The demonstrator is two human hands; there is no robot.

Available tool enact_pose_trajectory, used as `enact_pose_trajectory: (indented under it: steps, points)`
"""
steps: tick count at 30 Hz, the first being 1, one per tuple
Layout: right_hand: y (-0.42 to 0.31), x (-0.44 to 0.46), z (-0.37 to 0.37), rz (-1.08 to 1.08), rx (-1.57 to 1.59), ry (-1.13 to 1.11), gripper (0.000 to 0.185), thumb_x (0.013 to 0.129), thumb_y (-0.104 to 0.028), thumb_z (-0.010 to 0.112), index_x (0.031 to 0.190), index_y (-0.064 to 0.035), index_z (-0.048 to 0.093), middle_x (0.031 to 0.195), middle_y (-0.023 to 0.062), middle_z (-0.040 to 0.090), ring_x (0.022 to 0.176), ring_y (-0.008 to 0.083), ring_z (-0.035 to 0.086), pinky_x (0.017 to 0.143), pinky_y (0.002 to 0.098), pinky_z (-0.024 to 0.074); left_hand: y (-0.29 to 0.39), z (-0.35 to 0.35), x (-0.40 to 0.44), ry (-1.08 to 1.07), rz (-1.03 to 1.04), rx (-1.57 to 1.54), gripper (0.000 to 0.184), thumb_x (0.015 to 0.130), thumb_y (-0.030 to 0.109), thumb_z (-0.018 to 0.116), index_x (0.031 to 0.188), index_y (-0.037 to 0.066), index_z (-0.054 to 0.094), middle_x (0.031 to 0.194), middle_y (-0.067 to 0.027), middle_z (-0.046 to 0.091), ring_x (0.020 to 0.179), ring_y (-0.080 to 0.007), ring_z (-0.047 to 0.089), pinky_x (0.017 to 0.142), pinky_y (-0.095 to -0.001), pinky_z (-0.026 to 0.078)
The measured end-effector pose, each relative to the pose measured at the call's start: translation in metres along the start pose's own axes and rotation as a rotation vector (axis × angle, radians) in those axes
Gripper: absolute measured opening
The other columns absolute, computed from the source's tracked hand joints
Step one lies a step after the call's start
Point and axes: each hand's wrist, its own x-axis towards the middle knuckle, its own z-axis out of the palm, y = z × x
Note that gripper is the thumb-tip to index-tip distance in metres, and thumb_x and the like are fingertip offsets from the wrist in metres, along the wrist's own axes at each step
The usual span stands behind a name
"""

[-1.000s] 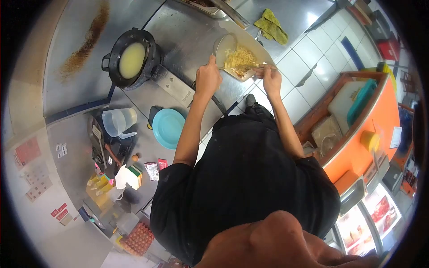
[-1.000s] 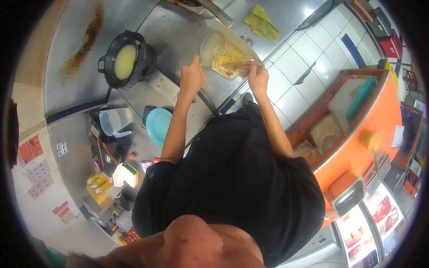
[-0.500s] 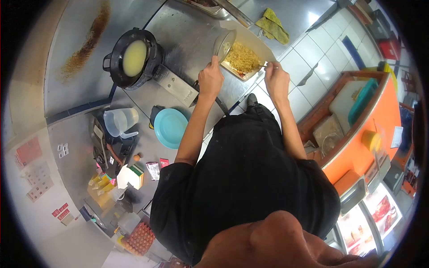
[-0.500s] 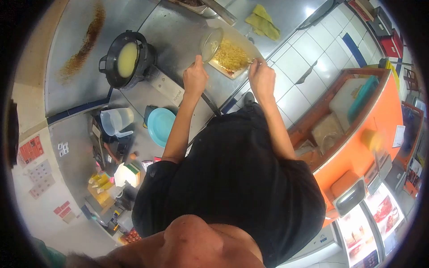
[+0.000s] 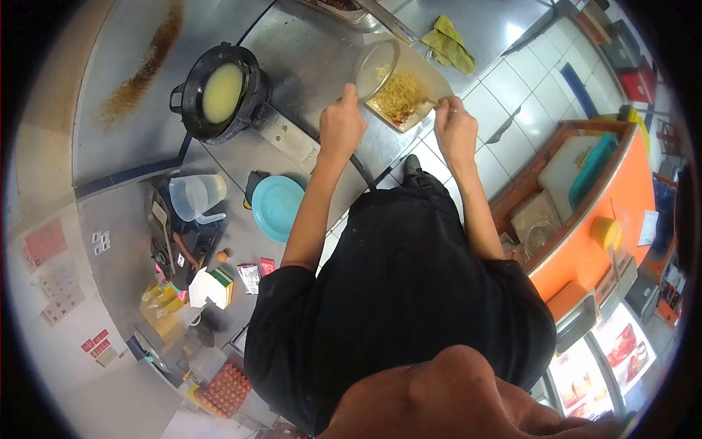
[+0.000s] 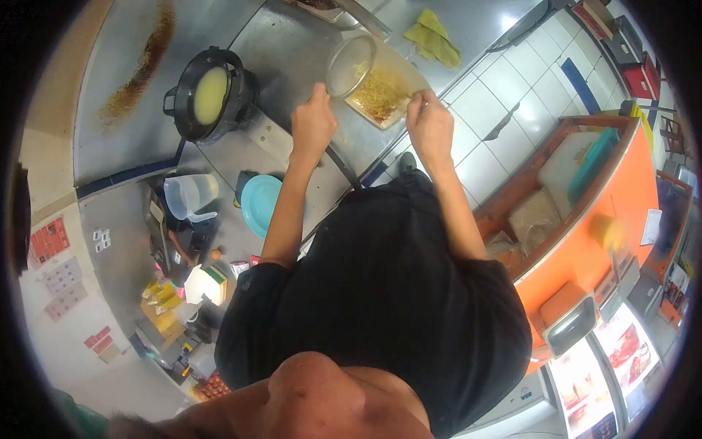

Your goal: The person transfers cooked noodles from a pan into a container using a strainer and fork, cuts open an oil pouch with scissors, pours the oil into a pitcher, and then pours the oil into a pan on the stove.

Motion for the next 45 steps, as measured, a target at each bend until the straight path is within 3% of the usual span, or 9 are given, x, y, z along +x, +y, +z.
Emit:
enact_pose_trajectory:
  steps: [5,9,12,18,21,28,32,37,45]
  points:
    - [0.042,0.001,0.055,0.049,0.16,-0.021,0.028,0.102,-0.02,0.052,0.104,0.0038,0.066,0.079,0.0192,0.073,0.072,0.0282,0.074,0.069,0.0355,0.0567,-0.024,0.045,0.006,-0.074,0.005,0.125,0.021,0.084,-0.002,0.057,0.104,0.001,0.05,0.074,-0.028,0.065,0.073,-0.0479,0.066,0.065,-0.0537,0.051]
    - [0.046,0.005,0.064,0.088,0.522,0.001,0.028,0.103,-0.019,0.051,0.106,0.0052,0.065,0.081,0.0175,0.074,0.071,0.0234,0.073,0.068,0.0333,0.0572,-0.02,0.041,-0.003,-0.102,-0.043,-0.08,0.018,0.088,0.001,0.056,0.105,0.001,0.05,0.072,-0.0275,0.064,0.073,-0.0484,0.065,0.065,-0.0547,0.05]
    - [0.018,0.013,0.032,-0.01,0.504,0.012,0.029,0.104,-0.019,0.05,0.107,0.006,0.064,0.083,0.0162,0.075,0.072,0.0199,0.072,0.068,0.0321,0.0577,-0.011,0.015,-0.011,-0.037,-0.052,-0.135,0.012,0.092,0.004,0.056,0.102,0.002,0.051,0.071,-0.027,0.063,0.072,-0.0479,0.065,0.064,-0.0551,0.049]
    - [-0.008,0.021,0.008,-0.101,-0.003,-0.047,0.024,0.1,-0.017,0.055,0.102,0.004,0.065,0.079,0.0197,0.073,0.071,0.0305,0.073,0.065,0.0367,0.0564,0.01,-0.006,-0.013,0.072,-0.033,-0.095,0.007,0.094,0.006,0.056,0.099,0.003,0.051,0.07,-0.0256,0.063,0.069,-0.0461,0.064,0.059,-0.0534,0.047]
    - [0.004,0.023,0.034,-0.156,0.195,0.082,0.022,0.098,-0.017,0.056,0.1,0.0022,0.066,0.074,0.0222,0.069,0.069,0.0368,0.071,0.063,0.0411,0.0548,0.019,0.011,-0.007,0.042,-0.013,-0.103,0.007,0.094,0.005,0.055,0.099,0.003,0.051,0.069,-0.0254,0.063,0.068,-0.0457,0.065,0.058,-0.0528,0.048]
    - [0.01,0.01,0.014,0.005,-0.102,0.014,0.025,0.098,-0.021,0.056,0.097,0.0021,0.067,0.07,0.0252,0.065,0.068,0.0414,0.067,0.064,0.0442,0.0536,-0.022,0.04,0.007,-0.012,-0.006,0.061,0.017,0.085,-0.001,0.056,0.1,0.001,0.049,0.076,-0.0265,0.066,0.075,-0.0473,0.066,0.067,-0.0549,0.051]
    - [0.026,0.017,0.045,0.061,0.162,-0.022,0.027,0.101,-0.02,0.053,0.101,0.004,0.065,0.077,0.0229,0.07,0.069,0.0332,0.071,0.065,0.0391,0.0552,-0.018,0.048,0.005,-0.114,-0.083,-0.009,0.012,0.087,0.0,0.056,0.097,0.001,0.05,0.078,-0.0275,0.066,0.077,-0.0487,0.066,0.068,-0.0561,0.05]
    - [0.009,0.015,0.031,0.083,0.499,0.028,0.027,0.105,-0.018,0.05,0.107,0.0062,0.063,0.09,0.0179,0.075,0.079,0.0213,0.074,0.071,0.0322,0.0568,-0.017,0.033,-0.001,0.04,-0.046,-0.144,0.011,0.091,0.006,0.058,0.098,0.002,0.051,0.074,-0.0263,0.064,0.073,-0.0477,0.064,0.065,-0.0554,0.048]
    - [0.009,0.028,0.05,-0.258,0.174,0.003,0.017,0.099,-0.012,0.057,0.105,0.0,0.067,0.091,0.0242,0.071,0.081,0.0368,0.07,0.071,0.0416,0.0554,0.009,-0.009,-0.009,0.046,-0.133,0.015,0.009,0.092,0.004,0.055,0.098,0.001,0.049,0.07,-0.027,0.064,0.07,-0.0477,0.065,0.065,-0.0559,0.049]
